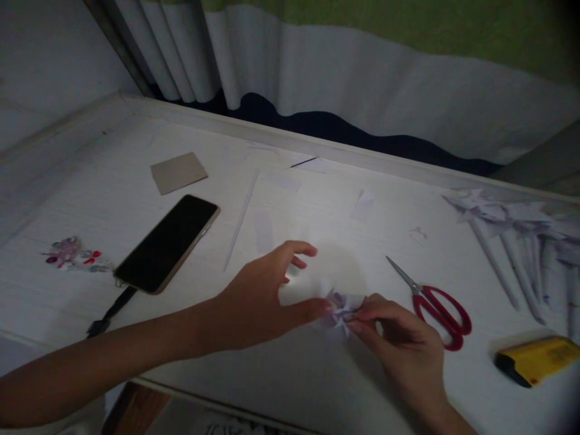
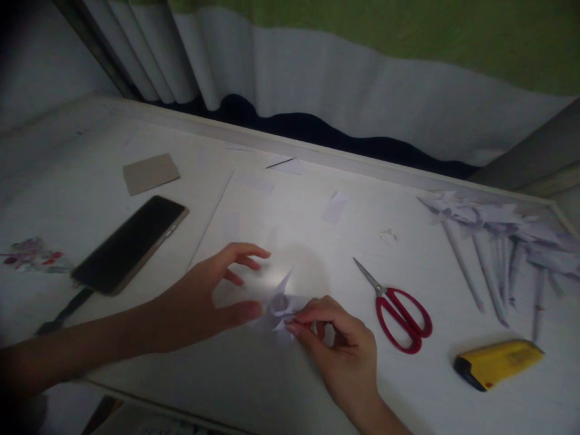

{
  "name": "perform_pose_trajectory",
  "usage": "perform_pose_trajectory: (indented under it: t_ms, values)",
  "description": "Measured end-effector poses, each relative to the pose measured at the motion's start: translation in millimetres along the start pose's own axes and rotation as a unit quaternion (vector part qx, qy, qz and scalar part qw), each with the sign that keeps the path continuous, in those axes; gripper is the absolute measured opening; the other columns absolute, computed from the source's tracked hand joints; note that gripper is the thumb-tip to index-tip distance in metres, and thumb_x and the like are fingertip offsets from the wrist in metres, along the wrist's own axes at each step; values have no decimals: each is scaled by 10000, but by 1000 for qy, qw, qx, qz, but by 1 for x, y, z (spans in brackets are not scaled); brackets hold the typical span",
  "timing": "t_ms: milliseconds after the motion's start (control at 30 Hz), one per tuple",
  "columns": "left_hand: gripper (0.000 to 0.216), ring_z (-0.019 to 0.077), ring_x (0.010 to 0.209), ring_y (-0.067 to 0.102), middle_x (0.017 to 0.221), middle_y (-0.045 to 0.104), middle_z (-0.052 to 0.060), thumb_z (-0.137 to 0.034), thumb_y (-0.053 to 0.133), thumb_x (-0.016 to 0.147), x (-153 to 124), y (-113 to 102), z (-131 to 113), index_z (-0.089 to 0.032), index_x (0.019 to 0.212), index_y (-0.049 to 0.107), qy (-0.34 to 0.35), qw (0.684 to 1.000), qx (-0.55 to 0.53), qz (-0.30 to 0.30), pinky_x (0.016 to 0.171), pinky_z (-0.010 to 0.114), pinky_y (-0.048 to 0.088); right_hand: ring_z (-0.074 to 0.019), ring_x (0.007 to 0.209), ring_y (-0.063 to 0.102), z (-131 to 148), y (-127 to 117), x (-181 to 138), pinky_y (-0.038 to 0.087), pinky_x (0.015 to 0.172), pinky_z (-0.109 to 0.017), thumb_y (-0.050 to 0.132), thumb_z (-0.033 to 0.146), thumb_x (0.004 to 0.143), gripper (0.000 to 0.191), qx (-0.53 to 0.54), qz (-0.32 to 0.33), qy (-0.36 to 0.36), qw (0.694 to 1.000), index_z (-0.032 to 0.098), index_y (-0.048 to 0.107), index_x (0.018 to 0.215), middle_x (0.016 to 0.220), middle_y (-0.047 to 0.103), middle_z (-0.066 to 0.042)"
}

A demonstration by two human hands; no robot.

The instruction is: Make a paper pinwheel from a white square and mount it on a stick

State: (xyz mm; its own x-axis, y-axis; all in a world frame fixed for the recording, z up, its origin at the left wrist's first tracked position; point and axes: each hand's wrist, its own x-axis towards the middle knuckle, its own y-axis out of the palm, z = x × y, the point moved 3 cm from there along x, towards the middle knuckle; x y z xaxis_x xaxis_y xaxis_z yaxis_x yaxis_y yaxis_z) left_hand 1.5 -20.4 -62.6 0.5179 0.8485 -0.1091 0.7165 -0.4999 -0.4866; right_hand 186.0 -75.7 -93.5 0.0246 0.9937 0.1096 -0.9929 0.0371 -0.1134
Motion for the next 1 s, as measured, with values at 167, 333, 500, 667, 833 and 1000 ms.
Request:
perform_pose_trajectory:
  t_ms: [167,333,500,667,833,1000]
  values:
    - [541,172,964,554,1073,593,52,-368,676,674,1,18,-1,-184,1140,471,-13,983,-135,122,832,288,425,-169,659,548,2,0,0,416,534,-283,649,51,683,219,19,31,-30,999,256,642,760,663,604,3]
    - [262,141,905,582,974,639,12,-230,592,765,3,19,-9,-179,1022,572,10,986,-131,98,808,239,419,-160,628,550,2,-2,0,425,509,-274,652,58,684,218,2,32,-40,999,249,644,790,654,603,3]
    - [248,130,857,589,945,650,1,-189,576,773,2,16,-13,-165,1020,582,-11,987,-126,98,756,213,426,-171,650,570,5,-1,-1,453,538,-294,650,57,688,228,-6,32,-80,996,246,652,816,706,646,-15]
    - [245,116,802,593,903,654,-19,-179,600,755,1,19,-12,-181,1000,595,0,991,-113,68,722,204,421,-163,599,570,4,1,-1,462,528,-298,657,88,685,199,4,13,-107,994,250,659,800,690,658,-13]
    - [240,132,828,592,934,652,4,-215,576,772,1,21,-10,-177,1009,586,-1,991,-104,82,742,224,429,-153,579,555,3,1,-2,471,543,-303,659,84,682,202,-4,18,-99,995,254,664,792,671,651,-5]
    - [279,139,855,586,982,639,20,-255,585,768,0,19,-13,-169,1033,566,4,993,-79,84,756,231,436,-150,580,551,4,1,-2,469,543,-299,650,71,689,206,-23,16,-94,995,249,666,791,680,642,-9]
